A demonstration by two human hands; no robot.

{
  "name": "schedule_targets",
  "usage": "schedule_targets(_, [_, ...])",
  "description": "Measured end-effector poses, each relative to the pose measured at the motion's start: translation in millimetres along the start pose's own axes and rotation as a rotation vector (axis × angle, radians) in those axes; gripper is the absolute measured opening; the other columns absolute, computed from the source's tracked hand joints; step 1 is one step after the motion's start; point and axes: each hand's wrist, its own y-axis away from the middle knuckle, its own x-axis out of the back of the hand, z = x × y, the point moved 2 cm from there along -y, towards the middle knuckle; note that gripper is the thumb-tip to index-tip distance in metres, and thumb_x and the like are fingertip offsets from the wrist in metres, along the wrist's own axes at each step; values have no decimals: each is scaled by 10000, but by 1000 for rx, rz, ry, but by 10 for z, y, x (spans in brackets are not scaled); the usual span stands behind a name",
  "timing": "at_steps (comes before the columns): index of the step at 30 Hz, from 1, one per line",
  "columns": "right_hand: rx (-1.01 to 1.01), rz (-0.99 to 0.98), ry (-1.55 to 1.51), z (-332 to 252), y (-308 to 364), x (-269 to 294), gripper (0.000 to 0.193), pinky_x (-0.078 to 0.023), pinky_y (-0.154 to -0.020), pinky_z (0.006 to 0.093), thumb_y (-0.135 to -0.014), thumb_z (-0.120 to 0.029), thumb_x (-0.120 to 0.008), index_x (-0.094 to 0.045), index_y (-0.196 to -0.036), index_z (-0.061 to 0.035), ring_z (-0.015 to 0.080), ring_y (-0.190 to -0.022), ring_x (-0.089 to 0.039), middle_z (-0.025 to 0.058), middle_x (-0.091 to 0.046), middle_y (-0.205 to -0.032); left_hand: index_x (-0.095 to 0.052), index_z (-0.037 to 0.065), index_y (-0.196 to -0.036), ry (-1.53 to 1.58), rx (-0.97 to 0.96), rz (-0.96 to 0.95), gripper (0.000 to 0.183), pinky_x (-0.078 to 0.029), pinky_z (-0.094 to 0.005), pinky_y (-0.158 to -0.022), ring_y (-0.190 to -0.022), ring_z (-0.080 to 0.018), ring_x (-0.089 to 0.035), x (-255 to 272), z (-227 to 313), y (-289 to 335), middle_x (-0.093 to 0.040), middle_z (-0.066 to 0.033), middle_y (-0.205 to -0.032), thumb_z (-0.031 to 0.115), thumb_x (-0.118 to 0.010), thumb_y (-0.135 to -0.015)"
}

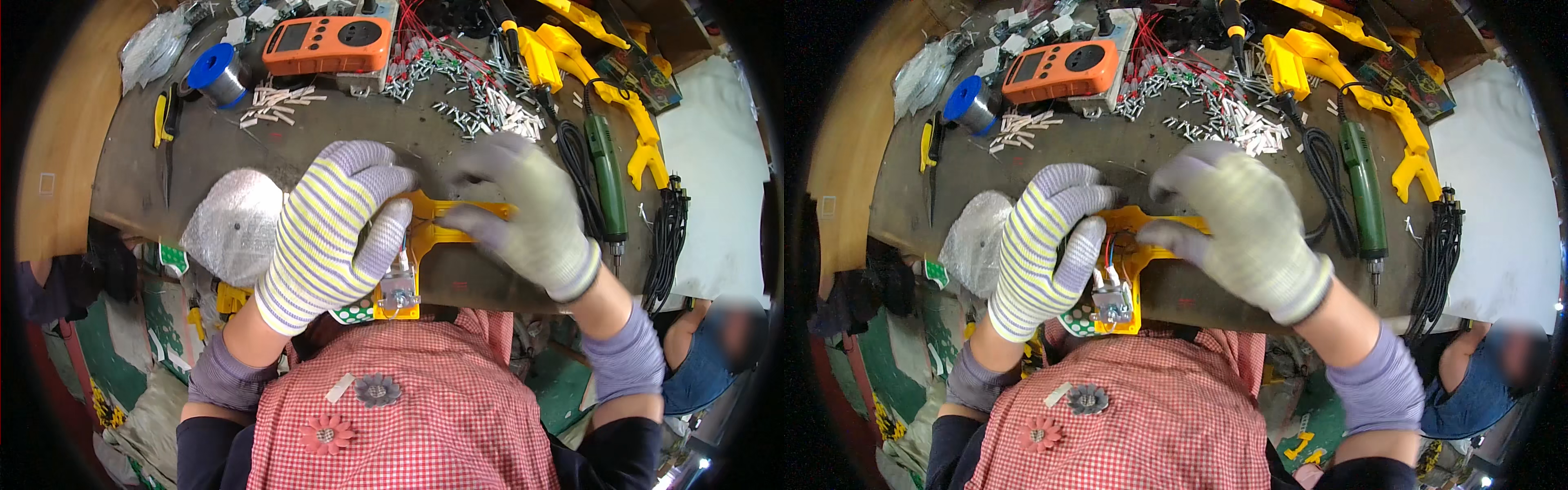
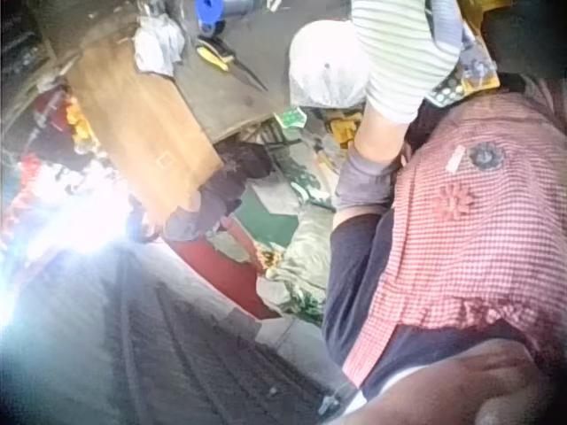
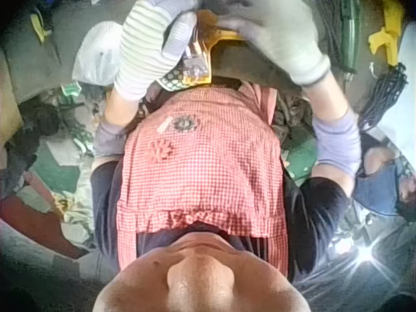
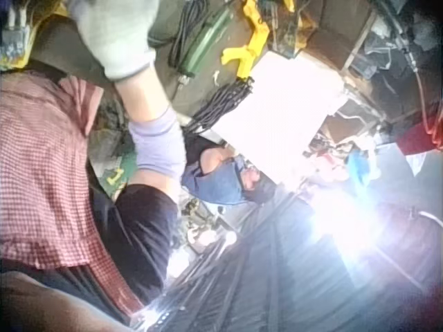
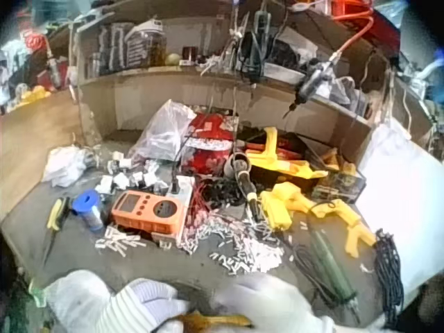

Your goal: Assembling and soldering internal components into a yellow plastic tool housing.

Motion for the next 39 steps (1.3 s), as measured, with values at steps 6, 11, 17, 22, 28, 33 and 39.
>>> schedule_targets(6, [-31,97,-775,-316,878,-99,237,-507,-781,377,-861,-267,-682,-625,-939,-51,277,-837,-627,96,-610,-902,-694,25,-1028,-10,1,-7,212,-515,-389,-879,-986,-316,-648,-28,25,8,-661,-149,-1048,30,-573,-854])
schedule_targets(11, [-236,-116,-834,-262,1090,-175,119,-514,-722,349,-867,-136,-642,-622,-929,-36,242,-760,-630,94,-634,-843,-701,35,-983,54,-43,147,205,-509,-397,-844,-966,-293,-632,121,149,135,-668,-133,-1012,27,-644,-787])
schedule_targets(17, [-297,164,-516,-447,748,-185,135,-527,-668,323,-849,31,-603,-640,-962,-35,256,-731,-666,113,-660,-862,-688,77,-933,-10,14,46,264,-491,-387,-765,-841,-272,-640,153,328,712,-666,-83,-967,55,-777,-686])
schedule_targets(22, [129,96,-309,-535,491,-301,327,-542,-808,395,-736,-35,-695,-679,-1062,-45,276,-932,-658,98,-687,-1026,-698,81,-986,-33,39,22,294,-509,-388,-776,-869,-281,-648,149,302,765,-672,-94,-995,51,-766,-701])
schedule_targets(28, [115,-26,-61,-693,413,-420,300,-560,-788,369,-778,-152,-663,-693,-1064,-65,246,-936,-640,67,-697,-1060,-704,85,-994,53,74,38,310,-523,-378,-744,-878,-280,-662,205,217,804,-686,-98,-1009,54,-763,-692])
schedule_targets(33, [86,-62,33,-723,407,-420,278,-566,-793,328,-798,-147,-635,-690,-1060,-72,230,-950,-647,62,-700,-1043,-714,99,-976,25,19,-42,295,-517,-385,-740,-855,-265,-666,175,128,811,-694,-73,-998,97,-777,-688])
schedule_targets(39, [-22,46,-316,-531,564,-477,427,-537,-846,404,-642,-144,-848,-687,-1032,-81,288,-976,-662,80,-706,-1107,-697,135,-888,-6,-67,-86,300,-478,-390,-661,-741,-221,-626,151,168,758,-629,-24,-841,241,-856,-657])
